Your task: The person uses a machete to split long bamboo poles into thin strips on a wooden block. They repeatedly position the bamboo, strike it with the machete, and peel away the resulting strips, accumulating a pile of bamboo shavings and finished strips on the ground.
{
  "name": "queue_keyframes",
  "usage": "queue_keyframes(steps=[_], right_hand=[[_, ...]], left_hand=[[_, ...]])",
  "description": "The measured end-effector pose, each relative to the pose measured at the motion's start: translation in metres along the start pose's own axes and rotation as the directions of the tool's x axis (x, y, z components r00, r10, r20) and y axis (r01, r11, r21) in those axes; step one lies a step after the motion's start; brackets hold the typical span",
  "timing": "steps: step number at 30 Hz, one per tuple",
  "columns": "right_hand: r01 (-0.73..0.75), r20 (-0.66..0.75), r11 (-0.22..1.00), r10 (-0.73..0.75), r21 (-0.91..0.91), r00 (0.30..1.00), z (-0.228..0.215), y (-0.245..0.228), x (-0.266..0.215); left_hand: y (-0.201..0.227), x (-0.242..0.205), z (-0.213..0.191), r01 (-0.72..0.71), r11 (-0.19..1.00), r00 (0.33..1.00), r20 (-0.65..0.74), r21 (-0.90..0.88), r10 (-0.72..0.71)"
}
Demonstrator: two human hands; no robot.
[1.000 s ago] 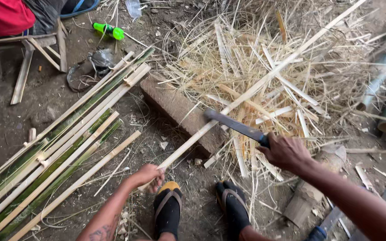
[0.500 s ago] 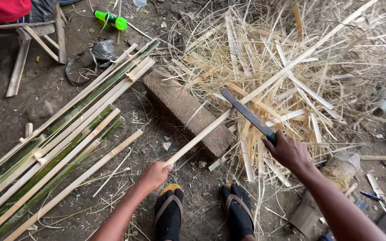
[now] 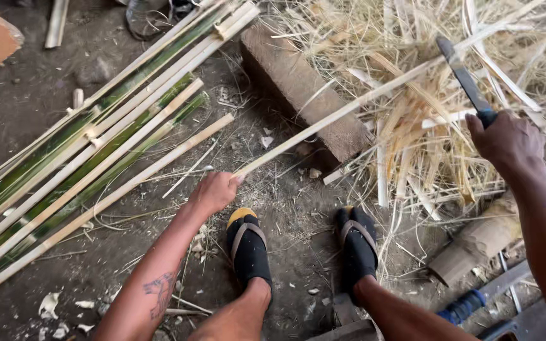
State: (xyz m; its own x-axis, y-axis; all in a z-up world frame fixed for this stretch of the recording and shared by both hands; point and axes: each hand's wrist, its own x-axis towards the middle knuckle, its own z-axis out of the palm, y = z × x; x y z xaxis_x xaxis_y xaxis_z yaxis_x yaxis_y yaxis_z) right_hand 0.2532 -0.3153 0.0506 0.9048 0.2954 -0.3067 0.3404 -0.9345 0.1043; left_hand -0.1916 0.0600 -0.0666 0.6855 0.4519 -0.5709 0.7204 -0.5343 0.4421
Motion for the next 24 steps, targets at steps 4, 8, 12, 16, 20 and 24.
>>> queue_keyframes(steps=[4, 8, 12, 16, 20, 24], right_hand=[[0.000, 0.106, 0.997, -0.008, 0.076, 0.994, 0.029, -0.015, -0.026], [0.147, 0.158, 0.973, -0.176, 0.176, 0.972, 0.020, -0.105, -0.108], [0.477, 0.406, 0.872, -0.477, 0.110, 0.780, 0.043, -0.145, -0.168], [0.364, 0.192, 0.922, -0.384, 0.134, 0.903, 0.053, -0.105, -0.118], [0.010, 0.197, 0.965, -0.064, 0.262, 0.978, 0.019, -0.072, -0.054], [0.145, 0.292, 0.953, -0.224, 0.268, 0.930, 0.038, -0.107, -0.092]], left_hand=[[0.038, 0.013, 0.013, -0.084, 0.995, 0.996, -0.029, 0.056, 0.086], [0.049, 0.030, 0.015, -0.080, 0.989, 0.992, -0.089, 0.122, 0.092], [0.039, 0.048, 0.020, -0.083, 0.984, 0.996, -0.017, 0.160, 0.086], [0.027, 0.044, 0.024, -0.116, 0.982, 0.989, -0.075, 0.151, 0.128], [0.031, 0.047, 0.017, -0.040, 0.991, 0.999, 0.003, 0.125, 0.040], [0.023, 0.049, 0.024, -0.081, 0.991, 0.996, -0.035, 0.111, 0.085]])
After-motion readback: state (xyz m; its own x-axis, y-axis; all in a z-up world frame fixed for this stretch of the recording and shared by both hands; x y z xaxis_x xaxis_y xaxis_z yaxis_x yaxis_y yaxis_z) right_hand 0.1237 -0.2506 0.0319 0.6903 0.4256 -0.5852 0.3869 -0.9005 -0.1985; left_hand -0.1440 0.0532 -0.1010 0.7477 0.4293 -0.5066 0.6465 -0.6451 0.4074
